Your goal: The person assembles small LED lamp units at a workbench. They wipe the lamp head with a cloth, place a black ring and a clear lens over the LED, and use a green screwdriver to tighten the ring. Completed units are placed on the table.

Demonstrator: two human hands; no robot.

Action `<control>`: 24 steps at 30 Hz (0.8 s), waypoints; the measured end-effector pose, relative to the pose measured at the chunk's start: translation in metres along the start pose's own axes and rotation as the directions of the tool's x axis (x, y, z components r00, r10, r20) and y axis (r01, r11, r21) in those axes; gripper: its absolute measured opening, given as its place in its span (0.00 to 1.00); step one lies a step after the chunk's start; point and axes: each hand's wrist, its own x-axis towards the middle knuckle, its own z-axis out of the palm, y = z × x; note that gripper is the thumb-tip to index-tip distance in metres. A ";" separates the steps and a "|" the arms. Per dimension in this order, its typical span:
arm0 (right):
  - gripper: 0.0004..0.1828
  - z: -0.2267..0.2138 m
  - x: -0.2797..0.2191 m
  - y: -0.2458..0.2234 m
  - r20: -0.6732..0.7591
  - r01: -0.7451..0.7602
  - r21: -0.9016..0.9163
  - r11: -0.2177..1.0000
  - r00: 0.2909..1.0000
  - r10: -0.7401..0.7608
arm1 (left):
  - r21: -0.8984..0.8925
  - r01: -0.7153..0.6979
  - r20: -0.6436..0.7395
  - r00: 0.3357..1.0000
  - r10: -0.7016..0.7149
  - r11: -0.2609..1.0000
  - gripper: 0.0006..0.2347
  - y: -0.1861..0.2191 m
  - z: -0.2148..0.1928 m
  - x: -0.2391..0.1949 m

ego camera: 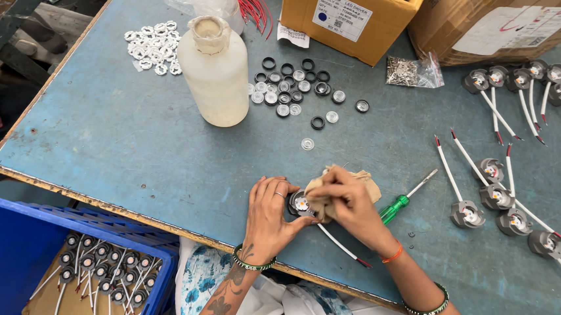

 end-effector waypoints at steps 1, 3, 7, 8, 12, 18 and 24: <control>0.23 -0.003 0.000 0.001 -0.063 0.041 -0.065 0.997 0.997 -0.045 | -0.010 -0.002 -0.006 1.000 0.002 1.000 0.26 0.000 0.000 0.000; 0.23 -0.007 -0.003 0.000 -0.173 0.111 -0.198 0.974 0.974 -0.146 | -0.030 -0.003 -0.019 1.000 0.003 1.000 0.27 0.001 0.000 0.000; 0.19 0.001 -0.003 -0.006 -0.054 0.246 -0.390 0.887 0.956 -0.289 | -0.025 -0.002 -0.017 1.000 0.002 1.000 0.27 0.000 0.001 0.000; 0.18 0.005 -0.003 -0.009 -0.008 0.282 -0.416 0.864 0.949 -0.314 | -0.025 0.002 -0.021 1.000 -0.003 1.000 0.26 -0.001 0.001 -0.001; 0.15 0.017 -0.005 -0.020 0.133 0.319 -0.569 0.758 0.945 -0.298 | -0.031 0.024 -0.023 0.999 -0.025 0.999 0.26 -0.003 0.004 0.000; 0.11 0.020 -0.006 -0.030 0.196 0.280 -0.567 0.775 0.959 -0.203 | -0.039 -0.005 -0.046 0.999 0.004 0.999 0.25 -0.004 0.004 -0.001; 0.09 0.004 -0.001 -0.021 0.114 0.221 -0.378 0.899 0.975 -0.191 | 0.031 -0.002 -0.030 1.000 0.003 1.000 0.26 0.001 0.002 0.001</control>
